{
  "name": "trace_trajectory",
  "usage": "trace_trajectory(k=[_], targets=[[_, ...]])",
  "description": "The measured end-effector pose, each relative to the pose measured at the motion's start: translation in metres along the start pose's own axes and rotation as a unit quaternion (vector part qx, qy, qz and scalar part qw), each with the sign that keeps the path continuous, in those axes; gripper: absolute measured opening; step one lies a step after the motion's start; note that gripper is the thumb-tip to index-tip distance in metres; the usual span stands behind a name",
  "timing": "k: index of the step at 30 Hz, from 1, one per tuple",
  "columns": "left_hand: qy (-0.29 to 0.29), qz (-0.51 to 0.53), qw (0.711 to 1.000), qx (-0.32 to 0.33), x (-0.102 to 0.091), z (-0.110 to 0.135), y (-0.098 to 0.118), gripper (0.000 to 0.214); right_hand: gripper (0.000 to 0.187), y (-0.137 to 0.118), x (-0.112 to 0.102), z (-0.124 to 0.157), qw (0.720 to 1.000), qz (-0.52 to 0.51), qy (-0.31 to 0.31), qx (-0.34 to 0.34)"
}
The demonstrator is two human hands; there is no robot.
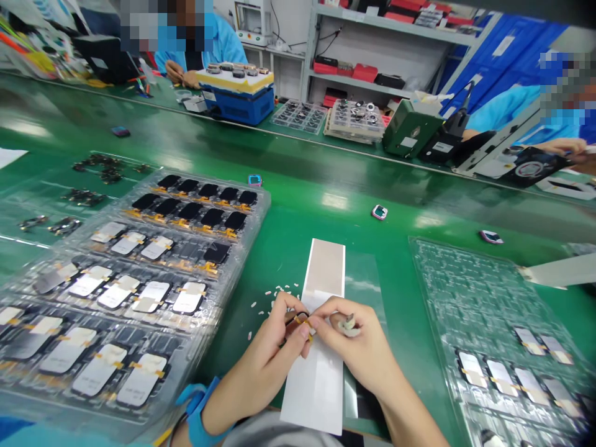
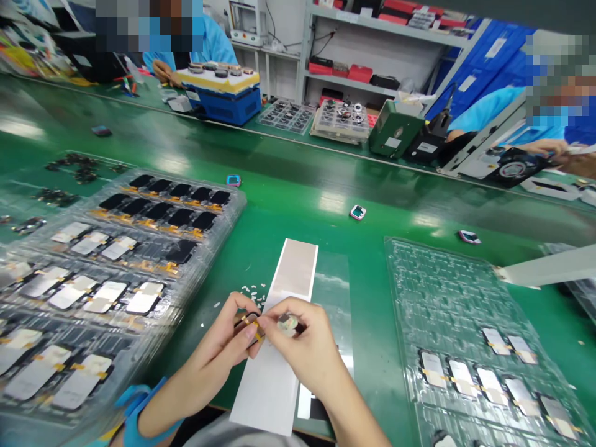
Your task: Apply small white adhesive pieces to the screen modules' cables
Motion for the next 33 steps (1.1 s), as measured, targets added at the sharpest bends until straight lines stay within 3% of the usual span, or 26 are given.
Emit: trace_trajectory(k=[8,13,15,17,19,21,23,28,33], targets=[[0.002,-0.002,1.000,-0.011,0.001,0.000,-0.002,0.024,0.018,0.002,0.000,0.001,1.000,0.010,-0.004,0.007],[0.008,-0.005,1.000,-0.020,-0.001,-0.001,-0.006,0.024,0.024,0.015,0.006,0.004,0.998,-0.013,-0.026,0.055],[0.013,-0.021,1.000,-0.013,-0.003,-0.002,-0.005,0.022,0.026,0.013,0.003,0.003,0.999,-0.022,-0.025,0.040],[0.023,-0.052,0.998,-0.001,-0.004,-0.003,-0.002,0.019,0.031,0.008,-0.011,0.000,1.000,-0.008,0.013,0.001],[0.032,-0.120,0.992,0.025,-0.005,-0.004,0.005,0.016,0.039,0.004,-0.033,-0.004,0.995,0.022,0.088,-0.041],[0.026,-0.223,0.972,0.075,0.000,-0.004,0.015,0.013,0.042,0.006,-0.052,-0.007,0.985,0.040,0.155,-0.056],[0.002,-0.324,0.936,0.133,0.010,-0.003,0.024,0.013,0.040,0.014,-0.061,-0.010,0.981,0.039,0.185,-0.047],[-0.048,-0.484,0.852,0.193,0.029,-0.003,0.023,0.014,0.033,0.037,-0.048,-0.018,0.986,0.003,0.164,-0.015],[-0.070,-0.543,0.814,0.196,0.033,-0.006,0.015,0.017,0.036,0.050,-0.037,-0.020,0.985,-0.038,0.170,0.006]])
Point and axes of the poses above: each hand's wrist, its own z-axis away from the middle knuckle, its own x-axis out of the palm, y = z × x, the point moved 9 cm from there along -z, towards the middle knuckle, and after that the axes turned 8 degrees about y, right-handed, at the moved point
